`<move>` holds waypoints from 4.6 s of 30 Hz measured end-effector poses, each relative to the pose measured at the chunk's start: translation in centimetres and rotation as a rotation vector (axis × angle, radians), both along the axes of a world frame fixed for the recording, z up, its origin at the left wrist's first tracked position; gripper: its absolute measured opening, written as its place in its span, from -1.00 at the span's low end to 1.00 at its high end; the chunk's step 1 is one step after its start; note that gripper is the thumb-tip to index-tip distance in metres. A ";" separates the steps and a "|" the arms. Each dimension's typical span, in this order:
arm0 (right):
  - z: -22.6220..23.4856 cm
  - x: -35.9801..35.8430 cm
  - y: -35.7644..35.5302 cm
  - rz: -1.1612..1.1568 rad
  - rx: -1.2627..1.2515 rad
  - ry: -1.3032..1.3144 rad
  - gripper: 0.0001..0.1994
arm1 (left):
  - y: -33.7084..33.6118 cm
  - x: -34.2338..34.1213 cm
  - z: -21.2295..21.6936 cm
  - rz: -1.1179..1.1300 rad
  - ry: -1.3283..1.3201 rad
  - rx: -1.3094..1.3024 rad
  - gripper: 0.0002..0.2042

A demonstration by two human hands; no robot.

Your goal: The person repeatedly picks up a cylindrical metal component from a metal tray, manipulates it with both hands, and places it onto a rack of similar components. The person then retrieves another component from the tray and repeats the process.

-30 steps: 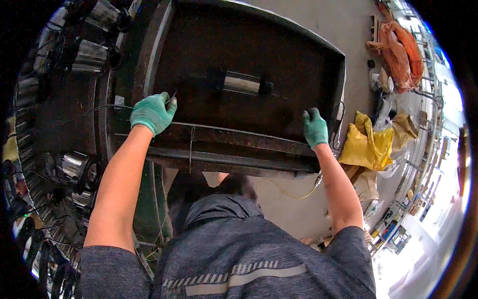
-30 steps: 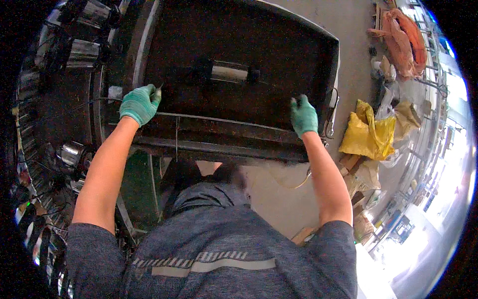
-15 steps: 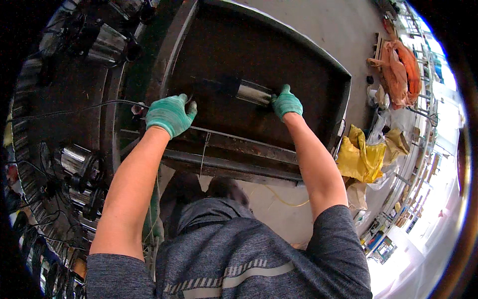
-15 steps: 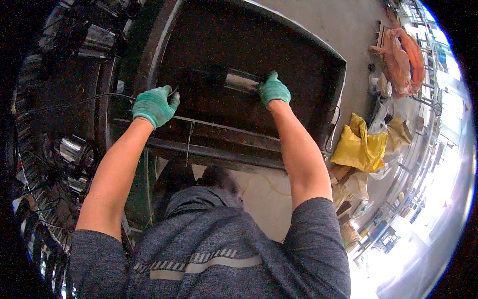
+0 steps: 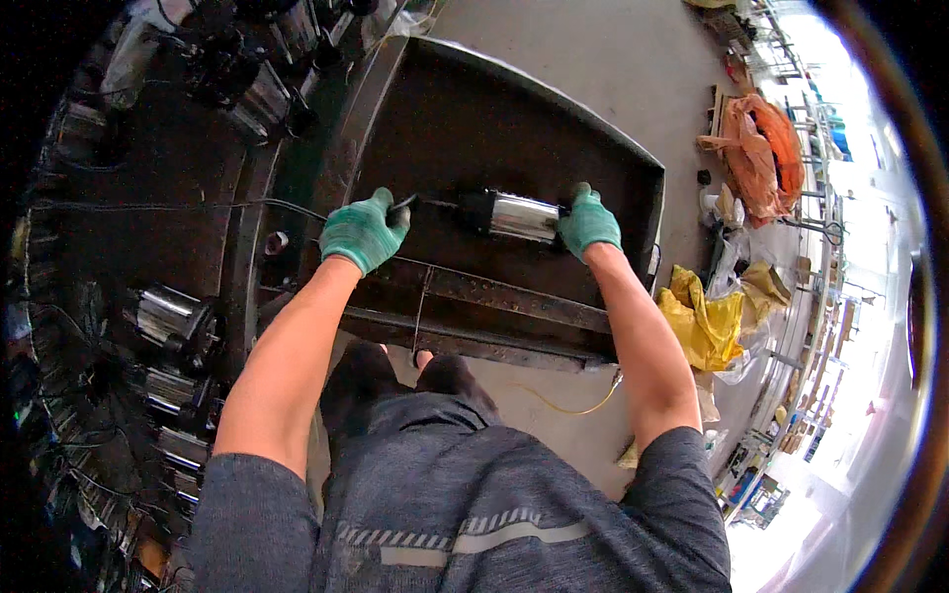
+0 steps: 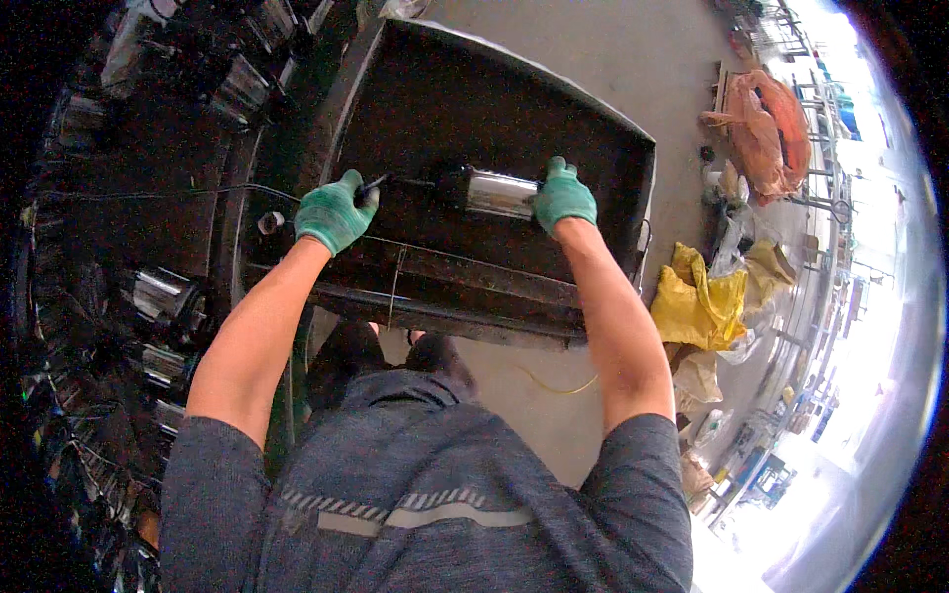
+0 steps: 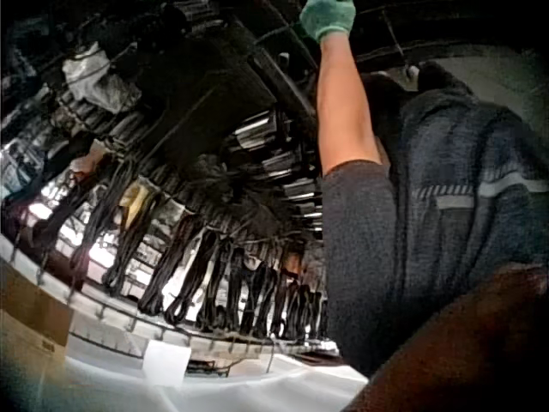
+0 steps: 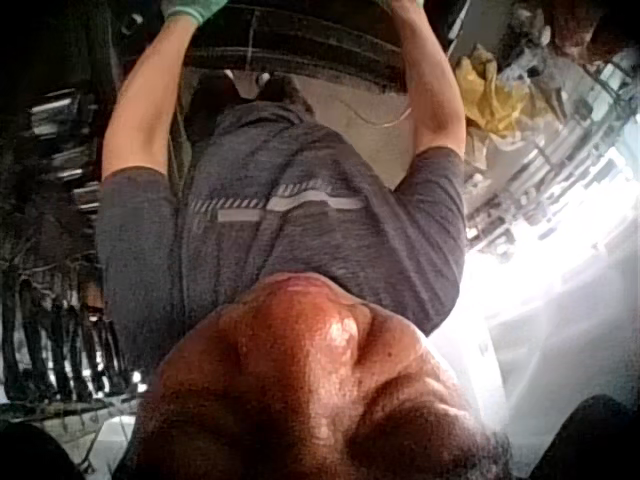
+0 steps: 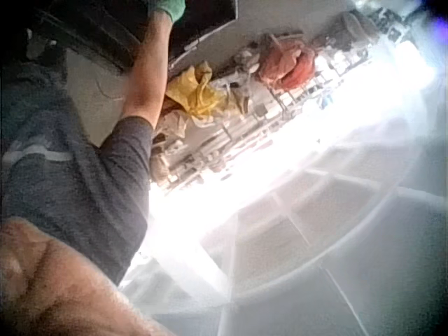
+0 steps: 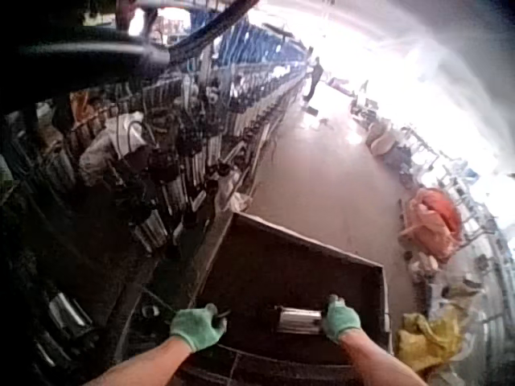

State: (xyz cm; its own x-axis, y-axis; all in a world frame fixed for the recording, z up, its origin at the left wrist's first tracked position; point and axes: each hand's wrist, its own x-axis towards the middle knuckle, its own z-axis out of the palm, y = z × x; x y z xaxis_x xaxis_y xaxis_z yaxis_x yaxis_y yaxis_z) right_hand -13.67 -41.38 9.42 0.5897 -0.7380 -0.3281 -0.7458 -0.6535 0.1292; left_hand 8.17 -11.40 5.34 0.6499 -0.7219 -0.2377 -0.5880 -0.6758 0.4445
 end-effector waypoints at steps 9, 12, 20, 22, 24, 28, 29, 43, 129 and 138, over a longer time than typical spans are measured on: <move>16.0 -7.3 3.4 0.122 0.087 -0.130 -0.75 | 6.9 3.2 8.5 0.111 0.072 -0.698 -0.72; 16.0 -10.5 4.1 0.040 0.355 -0.368 -0.79 | 11.1 3.9 12.7 0.132 0.208 -0.781 -0.73; 10.7 -12.7 11.4 0.084 0.428 -0.494 -0.81 | 20.6 2.4 16.4 0.109 0.115 -0.539 -0.80; 9.2 -12.7 12.7 0.054 0.457 -0.483 -0.83 | 22.2 2.3 16.1 0.106 0.072 -0.426 -0.81; 7.7 -12.8 13.7 0.026 0.467 -0.483 -0.83 | 23.3 1.5 15.9 0.164 0.050 -0.301 -0.81; 7.2 -12.2 15.9 0.081 0.282 -0.429 -0.79 | 25.1 0.0 15.0 0.023 -0.082 0.091 -0.73; 7.4 -12.1 16.2 0.111 0.240 -0.430 -0.85 | 25.4 -0.4 14.8 0.025 -0.021 0.178 -0.70; 8.7 -11.2 16.8 0.245 0.079 -0.259 -0.50 | 14.4 -4.4 6.3 -0.273 0.223 -0.087 -0.39; 3.8 -10.2 16.8 0.191 0.046 -0.664 -0.82 | 16.3 -3.1 0.7 -0.492 0.226 -0.154 -0.46; 4.0 -10.2 17.5 0.181 0.033 -0.742 -0.88 | 14.3 -4.8 2.6 0.869 1.097 -0.251 -0.60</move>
